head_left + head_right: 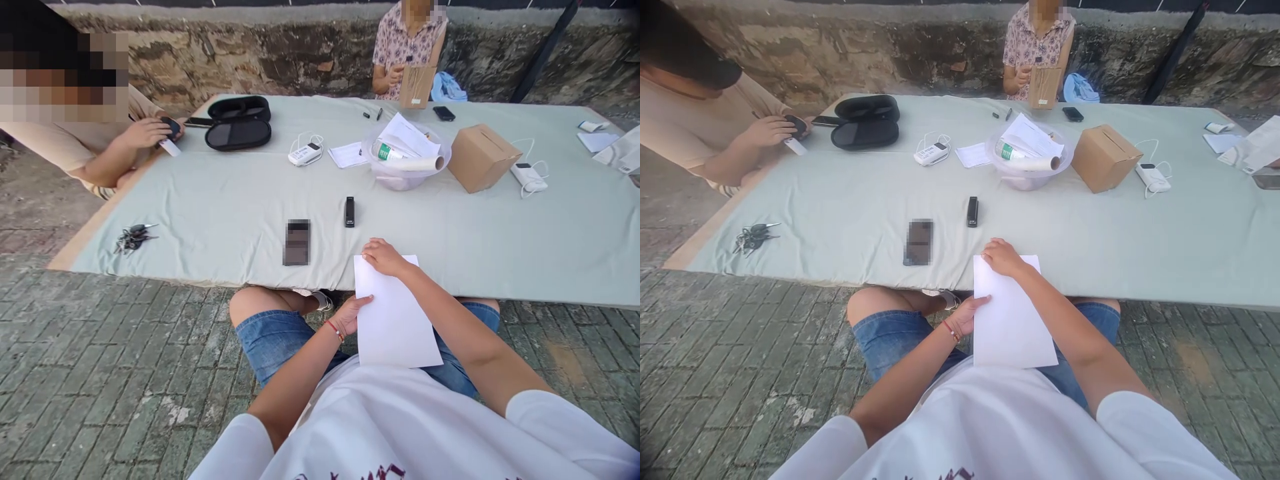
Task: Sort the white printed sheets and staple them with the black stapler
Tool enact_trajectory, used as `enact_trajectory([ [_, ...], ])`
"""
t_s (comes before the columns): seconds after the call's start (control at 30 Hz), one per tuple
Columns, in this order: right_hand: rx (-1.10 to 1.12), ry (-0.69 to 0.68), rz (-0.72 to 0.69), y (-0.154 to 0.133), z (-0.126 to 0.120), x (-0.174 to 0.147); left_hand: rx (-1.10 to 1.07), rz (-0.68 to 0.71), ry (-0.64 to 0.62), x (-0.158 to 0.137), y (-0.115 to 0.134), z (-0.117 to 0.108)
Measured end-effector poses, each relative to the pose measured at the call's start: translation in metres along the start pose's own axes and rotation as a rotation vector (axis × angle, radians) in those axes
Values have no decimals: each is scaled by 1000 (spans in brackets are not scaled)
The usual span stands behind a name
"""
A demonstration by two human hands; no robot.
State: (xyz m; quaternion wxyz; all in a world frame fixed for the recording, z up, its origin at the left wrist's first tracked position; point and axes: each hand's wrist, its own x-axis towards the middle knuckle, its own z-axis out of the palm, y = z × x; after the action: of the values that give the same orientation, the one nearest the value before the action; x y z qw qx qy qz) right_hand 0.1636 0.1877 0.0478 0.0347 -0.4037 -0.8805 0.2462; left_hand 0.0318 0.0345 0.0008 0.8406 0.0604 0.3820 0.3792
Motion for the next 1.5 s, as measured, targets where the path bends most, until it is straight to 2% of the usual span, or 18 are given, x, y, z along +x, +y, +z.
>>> enact_trajectory([
  [0.2,-19,12,-22,1,0,-6,-6,-2,-10,-1,-1,2],
  [0.53,-13,31,20,7,1,-15,-11,34,2,1,-3,5],
  [0.8,-24,-7,39,15,0,-19,24,30,5,3,-4,10],
  [1.17,-41,-61,65,11,-6,-17,14,25,25,1,-4,9],
  [1.37,-27,-118,117,37,-27,-32,-18,24,85,-1,-2,-4],
  [1.5,-55,-144,131,53,-36,-49,-46,8,80,-3,0,-10],
])
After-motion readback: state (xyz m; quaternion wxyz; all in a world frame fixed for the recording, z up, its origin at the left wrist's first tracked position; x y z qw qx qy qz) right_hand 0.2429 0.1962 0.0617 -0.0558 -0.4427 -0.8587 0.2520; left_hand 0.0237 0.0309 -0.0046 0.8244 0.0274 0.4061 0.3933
